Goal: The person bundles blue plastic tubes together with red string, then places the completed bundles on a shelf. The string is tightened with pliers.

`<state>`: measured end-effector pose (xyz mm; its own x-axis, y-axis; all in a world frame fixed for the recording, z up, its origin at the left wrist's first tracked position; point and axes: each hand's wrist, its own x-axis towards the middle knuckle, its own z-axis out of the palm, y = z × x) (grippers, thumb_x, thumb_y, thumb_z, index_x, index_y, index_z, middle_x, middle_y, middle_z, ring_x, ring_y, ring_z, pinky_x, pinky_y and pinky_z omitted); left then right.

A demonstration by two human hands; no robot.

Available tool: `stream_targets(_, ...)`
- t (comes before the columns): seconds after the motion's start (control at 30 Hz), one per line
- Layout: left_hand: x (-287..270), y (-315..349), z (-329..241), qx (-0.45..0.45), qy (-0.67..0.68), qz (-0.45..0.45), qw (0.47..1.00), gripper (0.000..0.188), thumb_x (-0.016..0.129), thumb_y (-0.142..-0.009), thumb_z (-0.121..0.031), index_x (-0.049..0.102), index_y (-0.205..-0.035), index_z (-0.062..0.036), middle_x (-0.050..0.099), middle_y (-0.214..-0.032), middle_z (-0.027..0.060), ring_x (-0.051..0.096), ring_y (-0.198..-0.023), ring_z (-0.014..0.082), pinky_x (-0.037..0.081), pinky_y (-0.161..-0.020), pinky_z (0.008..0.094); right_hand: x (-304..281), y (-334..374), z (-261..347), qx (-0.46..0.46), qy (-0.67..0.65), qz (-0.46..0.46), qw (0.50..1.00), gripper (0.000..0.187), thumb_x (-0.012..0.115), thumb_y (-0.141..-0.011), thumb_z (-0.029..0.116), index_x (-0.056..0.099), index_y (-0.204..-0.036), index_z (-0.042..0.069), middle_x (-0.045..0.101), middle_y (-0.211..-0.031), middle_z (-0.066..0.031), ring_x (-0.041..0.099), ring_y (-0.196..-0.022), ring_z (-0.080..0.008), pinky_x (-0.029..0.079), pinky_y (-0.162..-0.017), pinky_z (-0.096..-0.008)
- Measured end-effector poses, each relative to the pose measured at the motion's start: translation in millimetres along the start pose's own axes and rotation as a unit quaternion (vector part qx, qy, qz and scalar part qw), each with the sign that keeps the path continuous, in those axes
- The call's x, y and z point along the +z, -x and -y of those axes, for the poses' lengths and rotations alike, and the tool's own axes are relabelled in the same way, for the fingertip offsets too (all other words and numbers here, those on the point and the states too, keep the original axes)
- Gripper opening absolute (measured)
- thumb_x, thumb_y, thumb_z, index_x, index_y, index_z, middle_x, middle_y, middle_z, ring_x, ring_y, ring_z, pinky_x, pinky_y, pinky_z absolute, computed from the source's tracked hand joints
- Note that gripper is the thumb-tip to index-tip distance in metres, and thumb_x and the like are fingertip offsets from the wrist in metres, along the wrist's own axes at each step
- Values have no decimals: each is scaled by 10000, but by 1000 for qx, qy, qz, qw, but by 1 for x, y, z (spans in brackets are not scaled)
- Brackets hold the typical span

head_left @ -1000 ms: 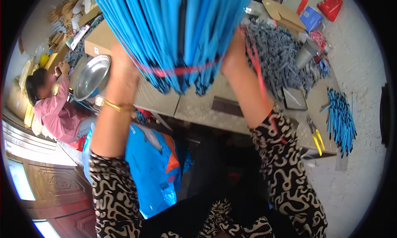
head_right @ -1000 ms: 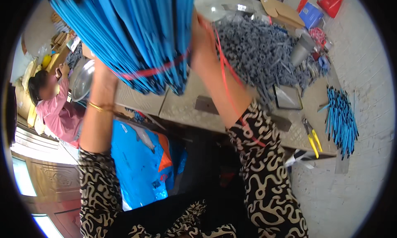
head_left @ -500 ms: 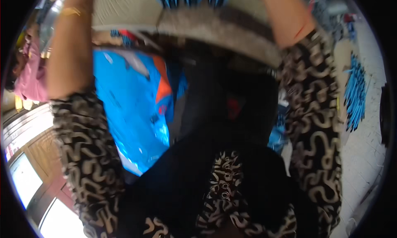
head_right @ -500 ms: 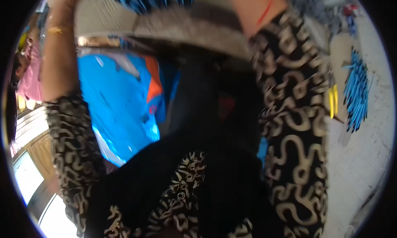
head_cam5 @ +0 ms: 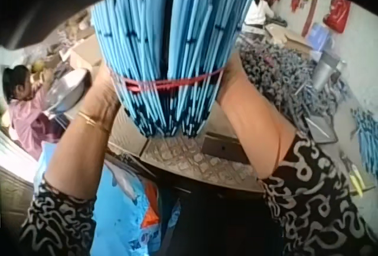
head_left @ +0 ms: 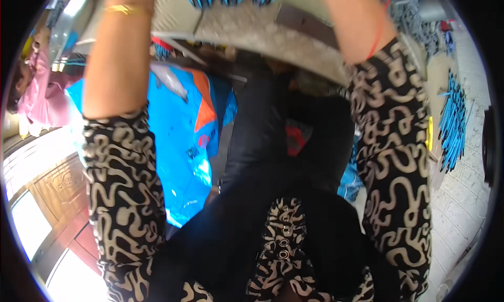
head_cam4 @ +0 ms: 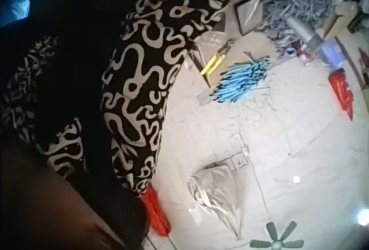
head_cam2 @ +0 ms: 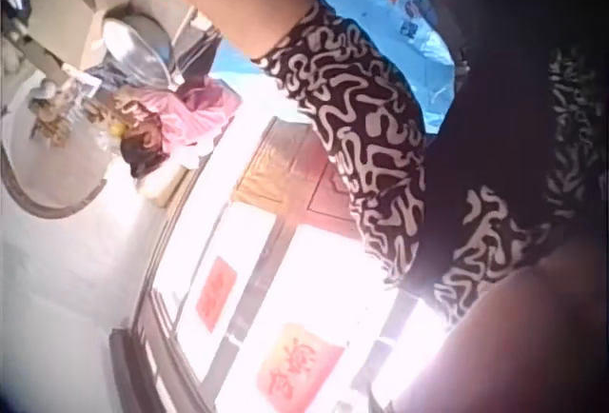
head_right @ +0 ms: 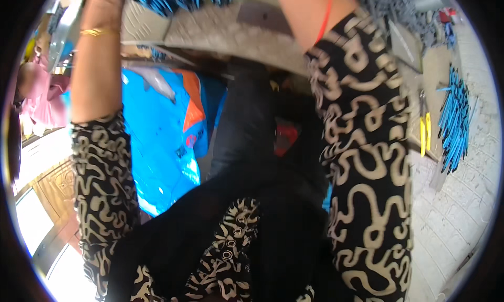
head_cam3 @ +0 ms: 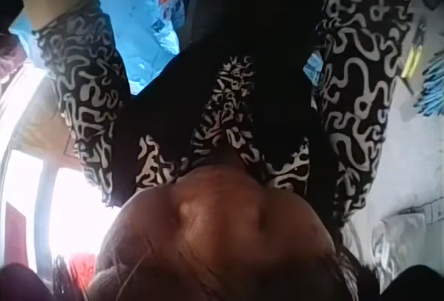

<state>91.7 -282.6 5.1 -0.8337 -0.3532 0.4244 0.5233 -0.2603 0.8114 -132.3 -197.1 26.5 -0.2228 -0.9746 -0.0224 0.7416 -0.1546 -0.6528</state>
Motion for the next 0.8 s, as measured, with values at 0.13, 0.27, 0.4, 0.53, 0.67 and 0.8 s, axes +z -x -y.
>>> stream_targets(0.13,18,-21,14,87,24,-409,908,565,397,-814,-486,470,-1113,-12,580,-994,153,593,-759,281,472,-665,507,-7,-2,-6,-36,43,55,997,219,433,-833,165,564,-837,-11,589,-742,-96,569,-636,-202,466,-591,-321)
stream_targets(0.27,64,-16,8,112,-127,-410,896,390,457,-846,-296,514,-1077,13,590,-961,92,568,-813,181,468,-715,334,-6,6,-10,-17,-30,121,992,190,500,-827,215,588,-804,48,606,-794,-62,566,-660,-169,469,-599,-312)
stream_targets(0.4,84,-15,-13,110,-258,-353,893,357,472,-858,-281,549,-1019,28,597,-904,57,537,-788,126,456,-708,273,4,25,-1,-25,-18,152,988,240,493,-848,263,589,-787,52,588,-735,-41,536,-614,-146,454,-595,-283)
stream_targets(0.53,158,-16,-29,50,-441,-300,844,398,467,-860,-337,584,-903,41,599,-796,26,496,-702,100,442,-668,265,0,36,2,113,184,258,942,251,496,-849,274,589,-784,50,585,-726,-39,526,-607,-139,448,-595,-276)
stream_targets(0.67,165,1,7,-174,-497,-99,844,346,483,-843,-350,620,-819,-33,587,-663,93,517,-615,135,431,-605,309,-24,63,29,259,436,343,791,268,499,-850,288,588,-779,46,579,-713,-36,513,-597,-130,439,-595,-267)
stream_targets(0.8,225,28,102,-112,-652,-36,749,283,511,-799,-301,608,-711,-50,581,-661,146,556,-632,320,434,-586,388,-74,132,28,326,551,335,692,283,503,-852,296,589,-777,37,578,-708,-37,501,-590,-121,430,-591,-262)
